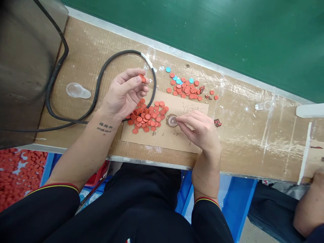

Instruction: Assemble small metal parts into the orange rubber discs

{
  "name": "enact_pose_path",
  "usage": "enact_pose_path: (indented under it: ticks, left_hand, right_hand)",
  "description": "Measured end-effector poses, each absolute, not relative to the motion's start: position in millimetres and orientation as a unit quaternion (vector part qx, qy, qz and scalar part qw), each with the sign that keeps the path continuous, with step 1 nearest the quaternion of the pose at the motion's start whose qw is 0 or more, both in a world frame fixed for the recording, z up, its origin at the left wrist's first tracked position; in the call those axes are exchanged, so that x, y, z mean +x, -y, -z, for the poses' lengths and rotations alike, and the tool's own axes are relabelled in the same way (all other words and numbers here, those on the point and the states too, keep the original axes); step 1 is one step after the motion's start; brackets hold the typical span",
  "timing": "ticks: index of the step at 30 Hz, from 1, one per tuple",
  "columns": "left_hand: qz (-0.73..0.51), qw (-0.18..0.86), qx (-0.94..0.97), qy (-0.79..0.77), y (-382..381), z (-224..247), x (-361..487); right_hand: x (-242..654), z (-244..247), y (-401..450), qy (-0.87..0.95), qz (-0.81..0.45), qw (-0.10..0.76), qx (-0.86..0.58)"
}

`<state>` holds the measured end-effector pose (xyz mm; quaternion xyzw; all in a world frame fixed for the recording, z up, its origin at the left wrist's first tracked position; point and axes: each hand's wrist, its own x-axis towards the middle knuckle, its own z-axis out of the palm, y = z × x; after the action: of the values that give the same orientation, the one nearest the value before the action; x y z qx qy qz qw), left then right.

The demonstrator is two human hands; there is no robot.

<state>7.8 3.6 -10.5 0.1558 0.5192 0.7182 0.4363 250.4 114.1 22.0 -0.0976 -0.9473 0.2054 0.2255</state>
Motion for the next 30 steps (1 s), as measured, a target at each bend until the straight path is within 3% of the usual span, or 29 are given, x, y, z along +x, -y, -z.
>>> enact_pose_path:
  ticks: [11, 19, 23, 30]
  left_hand:
    - [-0.717, 0.433, 0.179, -0.516, -1.7, 11.1, 7.2]
    - [-0.725, 0.519, 0.246, -0.380, 6.0, -2.2, 37.2]
    - [-0.708, 0.570, 0.237, -0.342, 8.4, -6.0, 53.3]
    - [-0.719, 0.574, 0.216, -0.326, 8.0, -7.2, 51.6]
  right_hand:
    - [249.8, -22.1, -114.4, 0.940, -0.220, 0.245, -0.093]
    - [247.8, -12.8, -107.6, 0.771, -0.353, 0.507, -0.155]
    - [243.9, -9.7, -104.9, 0.714, -0.426, 0.533, -0.159]
    - [245.1, -12.6, -103.1, 0.701, -0.449, 0.531, -0.155]
